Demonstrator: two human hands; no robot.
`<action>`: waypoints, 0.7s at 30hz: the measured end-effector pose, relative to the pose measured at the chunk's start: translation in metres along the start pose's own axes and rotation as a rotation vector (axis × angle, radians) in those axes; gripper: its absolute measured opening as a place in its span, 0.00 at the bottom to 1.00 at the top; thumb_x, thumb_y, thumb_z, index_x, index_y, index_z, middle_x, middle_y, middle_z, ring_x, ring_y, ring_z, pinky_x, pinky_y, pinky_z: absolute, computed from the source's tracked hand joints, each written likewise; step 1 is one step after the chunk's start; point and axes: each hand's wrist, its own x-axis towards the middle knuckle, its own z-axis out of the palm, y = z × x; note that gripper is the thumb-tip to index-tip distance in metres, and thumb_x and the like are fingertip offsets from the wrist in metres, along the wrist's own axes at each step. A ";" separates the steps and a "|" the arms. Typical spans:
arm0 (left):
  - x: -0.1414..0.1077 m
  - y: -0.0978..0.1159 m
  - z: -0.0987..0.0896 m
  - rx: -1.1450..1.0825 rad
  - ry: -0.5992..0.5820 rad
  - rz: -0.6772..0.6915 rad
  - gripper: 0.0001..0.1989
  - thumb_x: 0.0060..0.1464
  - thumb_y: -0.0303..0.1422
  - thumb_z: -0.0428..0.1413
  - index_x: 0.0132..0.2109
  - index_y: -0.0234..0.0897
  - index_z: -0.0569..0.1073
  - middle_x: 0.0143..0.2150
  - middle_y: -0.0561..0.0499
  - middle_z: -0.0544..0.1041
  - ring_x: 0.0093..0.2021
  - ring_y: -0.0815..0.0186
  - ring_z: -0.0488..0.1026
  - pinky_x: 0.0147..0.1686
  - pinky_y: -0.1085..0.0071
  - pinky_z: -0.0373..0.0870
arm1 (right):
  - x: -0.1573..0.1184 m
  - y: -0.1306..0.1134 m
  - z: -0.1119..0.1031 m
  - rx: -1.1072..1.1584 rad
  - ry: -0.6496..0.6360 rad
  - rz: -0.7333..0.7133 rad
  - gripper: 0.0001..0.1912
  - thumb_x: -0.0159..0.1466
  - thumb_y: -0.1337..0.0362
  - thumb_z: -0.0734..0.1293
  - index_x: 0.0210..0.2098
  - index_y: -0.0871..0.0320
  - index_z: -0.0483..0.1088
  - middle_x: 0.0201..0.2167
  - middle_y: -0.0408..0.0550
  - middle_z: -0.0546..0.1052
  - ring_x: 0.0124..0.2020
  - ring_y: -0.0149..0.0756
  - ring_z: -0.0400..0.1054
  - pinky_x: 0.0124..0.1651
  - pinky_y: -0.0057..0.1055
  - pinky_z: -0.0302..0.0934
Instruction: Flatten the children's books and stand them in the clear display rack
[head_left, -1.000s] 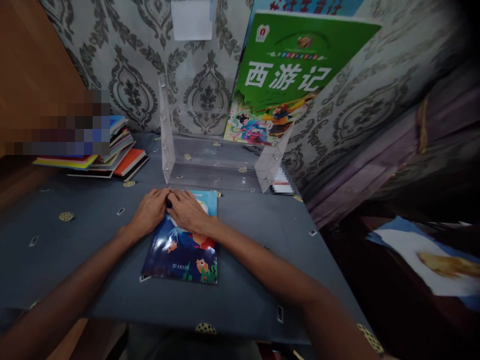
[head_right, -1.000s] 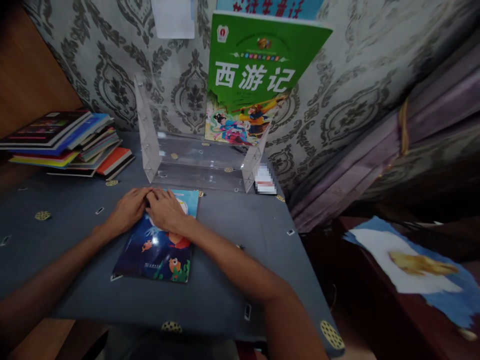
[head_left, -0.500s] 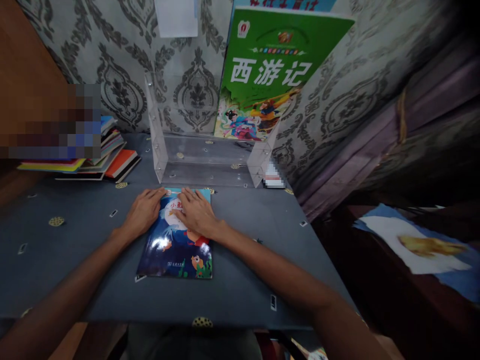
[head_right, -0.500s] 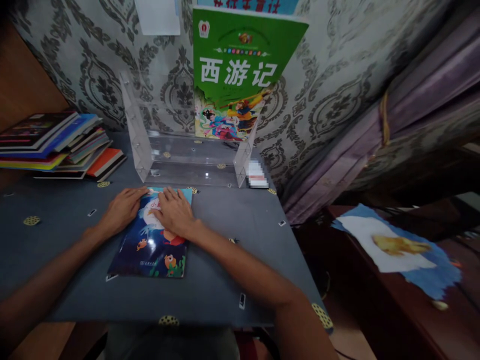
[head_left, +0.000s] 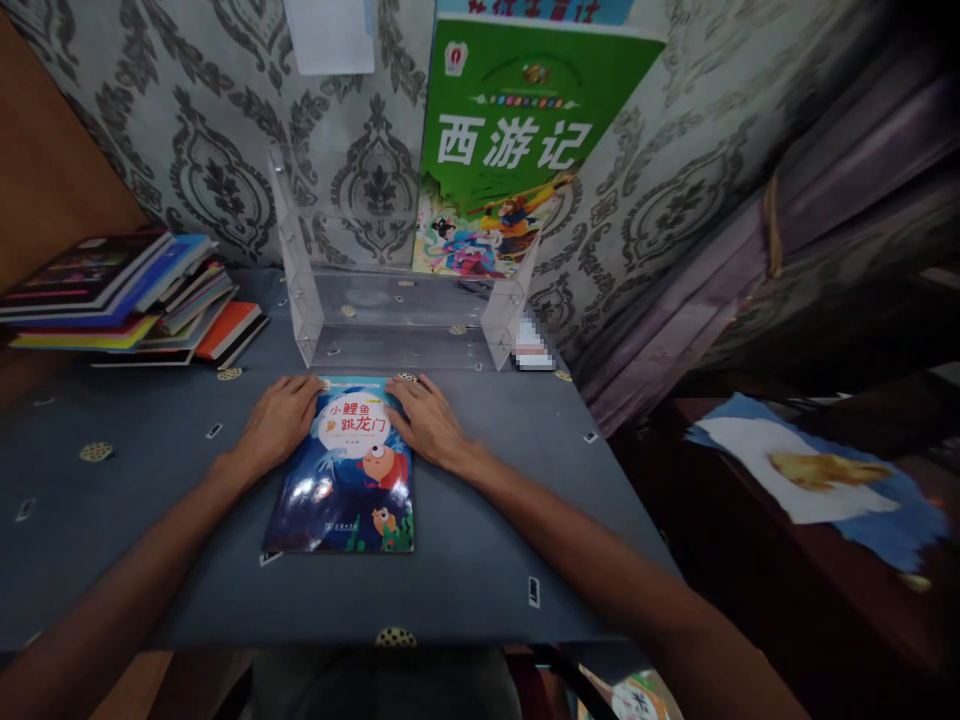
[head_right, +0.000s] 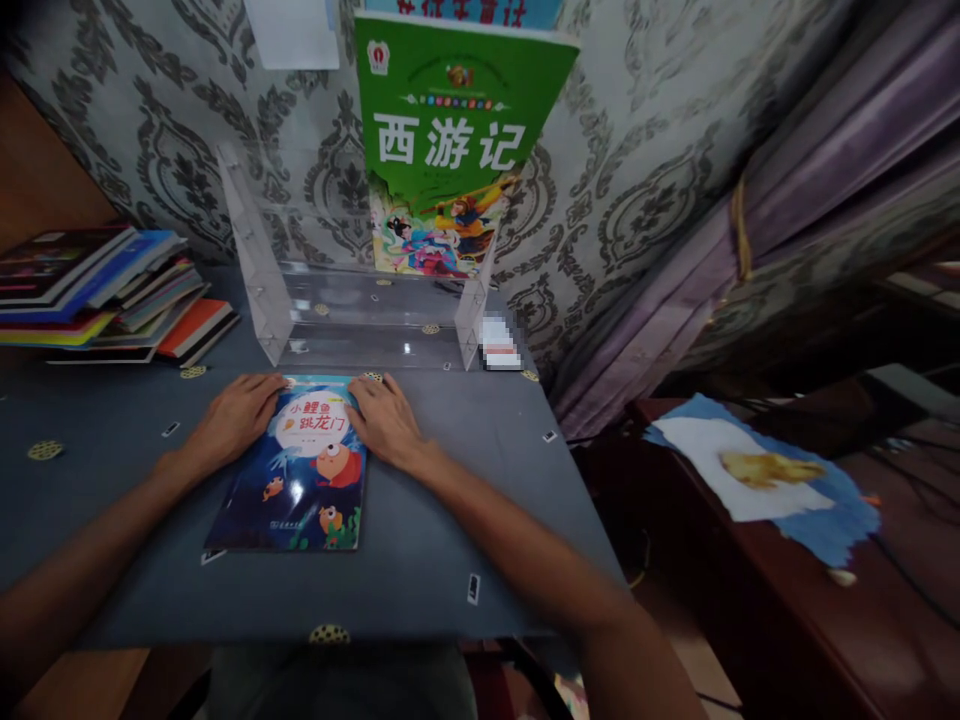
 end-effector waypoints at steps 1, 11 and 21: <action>0.000 -0.001 0.000 0.002 -0.001 0.001 0.19 0.66 0.31 0.42 0.51 0.36 0.76 0.50 0.37 0.80 0.49 0.48 0.74 0.52 0.50 0.70 | 0.001 0.001 0.000 -0.010 0.008 0.006 0.15 0.72 0.64 0.63 0.56 0.58 0.70 0.59 0.60 0.76 0.64 0.49 0.66 0.71 0.57 0.49; 0.012 0.013 -0.016 0.204 -0.099 0.063 0.13 0.64 0.29 0.48 0.46 0.37 0.77 0.50 0.37 0.79 0.56 0.46 0.72 0.53 0.50 0.69 | 0.007 0.020 0.002 0.258 0.113 0.158 0.14 0.68 0.65 0.64 0.52 0.56 0.74 0.46 0.51 0.81 0.46 0.41 0.73 0.57 0.43 0.63; 0.058 0.058 0.014 -0.301 -0.166 0.331 0.17 0.67 0.30 0.43 0.52 0.39 0.75 0.55 0.45 0.79 0.58 0.57 0.73 0.61 0.56 0.68 | 0.017 0.044 0.009 0.782 0.197 0.226 0.16 0.65 0.71 0.58 0.50 0.58 0.70 0.51 0.53 0.81 0.56 0.37 0.75 0.64 0.41 0.64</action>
